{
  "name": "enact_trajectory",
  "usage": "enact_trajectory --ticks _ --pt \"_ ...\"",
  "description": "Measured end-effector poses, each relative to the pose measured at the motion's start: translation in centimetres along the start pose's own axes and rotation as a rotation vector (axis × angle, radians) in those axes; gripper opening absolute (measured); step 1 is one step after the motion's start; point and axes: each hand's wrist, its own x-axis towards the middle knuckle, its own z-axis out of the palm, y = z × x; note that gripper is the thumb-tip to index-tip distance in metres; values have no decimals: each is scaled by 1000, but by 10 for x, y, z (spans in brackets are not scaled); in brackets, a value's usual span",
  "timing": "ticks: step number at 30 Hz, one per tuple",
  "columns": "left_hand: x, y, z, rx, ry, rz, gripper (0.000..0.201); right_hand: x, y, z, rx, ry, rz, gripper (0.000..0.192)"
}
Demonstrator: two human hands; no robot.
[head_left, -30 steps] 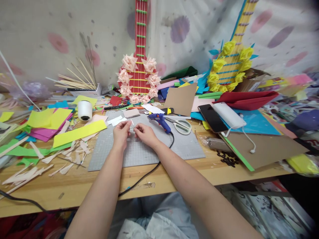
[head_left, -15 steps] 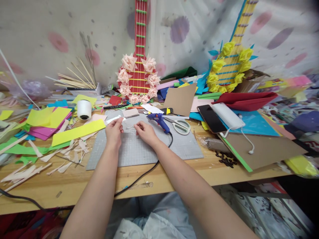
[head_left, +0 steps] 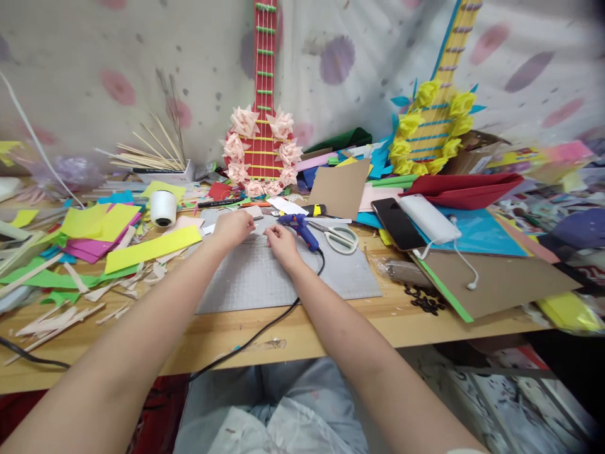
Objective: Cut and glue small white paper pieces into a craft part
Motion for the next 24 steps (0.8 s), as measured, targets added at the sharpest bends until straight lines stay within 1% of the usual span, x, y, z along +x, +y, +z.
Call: enact_trajectory --ticks 3,7,10,12,14,16,19,22,24 --pt "4 1 13 8 -16 -11 27 0 -1 0 26 2 -2 15" --pt "6 -2 18 -62 0 -27 30 -1 -2 0 -5 -24 -13 16" --pt "4 -7 17 -134 64 -64 28 -2 -3 0 -29 -33 -9 17" --pt "1 -12 14 -216 143 -124 24 -2 -4 -1 -36 -38 0 16" --pt "-2 -19 11 -328 219 -221 20 -3 -4 0 -38 -44 9 16" --pt "-6 -28 9 -457 253 -316 20 -3 -4 0 -40 -39 7 16" --pt "-12 -44 8 -698 246 -370 19 -4 -3 0 -50 -35 -13 16" --pt "-20 -58 5 -982 248 -455 8 -4 -3 1 -57 -51 -20 17" --pt "-28 -63 1 -1159 274 -518 5 -5 -4 1 -65 -56 -21 17"
